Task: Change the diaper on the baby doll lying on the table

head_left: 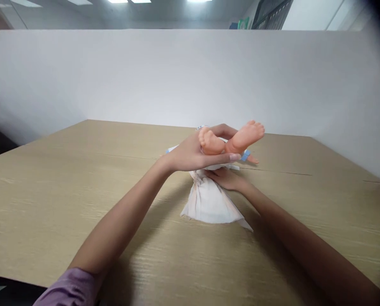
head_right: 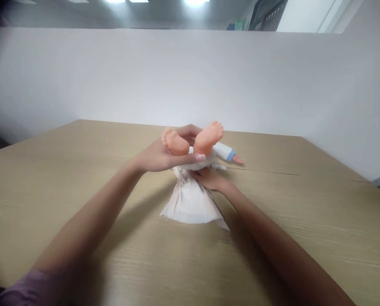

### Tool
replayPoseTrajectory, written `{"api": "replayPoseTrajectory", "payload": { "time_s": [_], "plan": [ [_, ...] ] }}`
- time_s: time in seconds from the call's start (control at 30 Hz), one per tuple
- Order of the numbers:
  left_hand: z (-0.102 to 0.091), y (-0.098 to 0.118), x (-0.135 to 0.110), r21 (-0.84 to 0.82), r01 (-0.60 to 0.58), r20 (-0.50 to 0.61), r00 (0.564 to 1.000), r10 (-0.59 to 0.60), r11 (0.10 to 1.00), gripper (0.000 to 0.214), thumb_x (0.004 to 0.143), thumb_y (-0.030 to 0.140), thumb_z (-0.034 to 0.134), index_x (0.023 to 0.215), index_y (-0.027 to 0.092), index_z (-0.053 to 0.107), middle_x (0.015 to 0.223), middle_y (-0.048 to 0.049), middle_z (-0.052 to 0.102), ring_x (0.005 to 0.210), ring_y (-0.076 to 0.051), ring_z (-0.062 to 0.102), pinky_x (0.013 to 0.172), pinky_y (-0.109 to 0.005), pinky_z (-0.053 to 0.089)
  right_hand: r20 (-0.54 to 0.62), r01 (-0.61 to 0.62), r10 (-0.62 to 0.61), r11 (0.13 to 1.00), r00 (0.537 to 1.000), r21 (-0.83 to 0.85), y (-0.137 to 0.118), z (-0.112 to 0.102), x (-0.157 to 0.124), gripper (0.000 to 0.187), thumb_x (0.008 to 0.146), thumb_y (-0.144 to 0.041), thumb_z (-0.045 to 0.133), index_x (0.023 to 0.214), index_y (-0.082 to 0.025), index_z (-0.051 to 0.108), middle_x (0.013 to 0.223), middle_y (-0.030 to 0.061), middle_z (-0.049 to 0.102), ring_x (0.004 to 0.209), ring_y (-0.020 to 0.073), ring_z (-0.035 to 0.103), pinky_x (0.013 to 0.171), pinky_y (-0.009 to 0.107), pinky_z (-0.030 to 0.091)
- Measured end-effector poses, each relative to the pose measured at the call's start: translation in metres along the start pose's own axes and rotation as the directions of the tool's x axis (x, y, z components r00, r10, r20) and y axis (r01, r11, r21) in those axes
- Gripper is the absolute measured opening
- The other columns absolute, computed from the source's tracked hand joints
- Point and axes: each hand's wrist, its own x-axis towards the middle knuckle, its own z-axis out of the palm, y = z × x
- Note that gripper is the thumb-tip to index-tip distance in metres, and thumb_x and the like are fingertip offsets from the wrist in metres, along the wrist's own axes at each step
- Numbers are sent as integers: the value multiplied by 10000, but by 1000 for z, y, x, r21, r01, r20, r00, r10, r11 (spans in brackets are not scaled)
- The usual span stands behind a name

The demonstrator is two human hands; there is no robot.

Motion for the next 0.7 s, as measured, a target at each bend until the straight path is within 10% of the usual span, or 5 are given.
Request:
{"api": "replayPoseTrajectory", "payload": {
  "time_s": [0.13,0.23,0.37,0.53,0.7],
  "plan": [
    [9,2,-10,33,22,1,1000,-22,999,350,940,376,730,1227,186,665,1253,-91,713,1159,-261,674,1014,-422,517,2,-71,71,995,997,65,-32,-23,-46,357,1093,-447,430,1119,-246,723,1272,61,731,1273,291,642,1094,487,522],
    [22,2,-18,39,60,-5,998,-60,997,380,922,418,750,1225,201,677,1250,-79,718,1161,-257,678,995,-405,533,-268,-139,159,986,950,91,-58,-32,-74,265,1020,-471,594,1156,-248,639,1205,79,724,1154,286,683,1018,496,562],
    [41,2,-29,48,24,6,1000,-24,999,378,918,400,752,1240,216,681,1286,-100,707,1201,-268,667,1040,-432,528,-507,-68,115,991,854,111,-83,-34,-86,638,886,-484,777,1382,-268,439,1438,130,594,1293,300,616,1073,504,543],
    [38,-8,-59,143,-126,-9,992,129,982,467,893,387,771,1317,253,630,1396,-129,640,1337,-306,586,1120,-500,488,-306,33,14,988,952,148,-92,-48,-89,493,967,-345,647,1436,-275,512,1430,100,634,1340,286,600,1134,486,503],
    [18,-41,-115,343,-46,53,998,30,938,462,879,392,761,1292,225,636,1287,-124,684,1248,-300,621,1134,-511,458,-39,241,-242,970,969,-42,-57,-59,-117,466,944,-175,519,1384,-294,619,1455,83,606,1387,277,559,1133,477,485]
  ]
}}
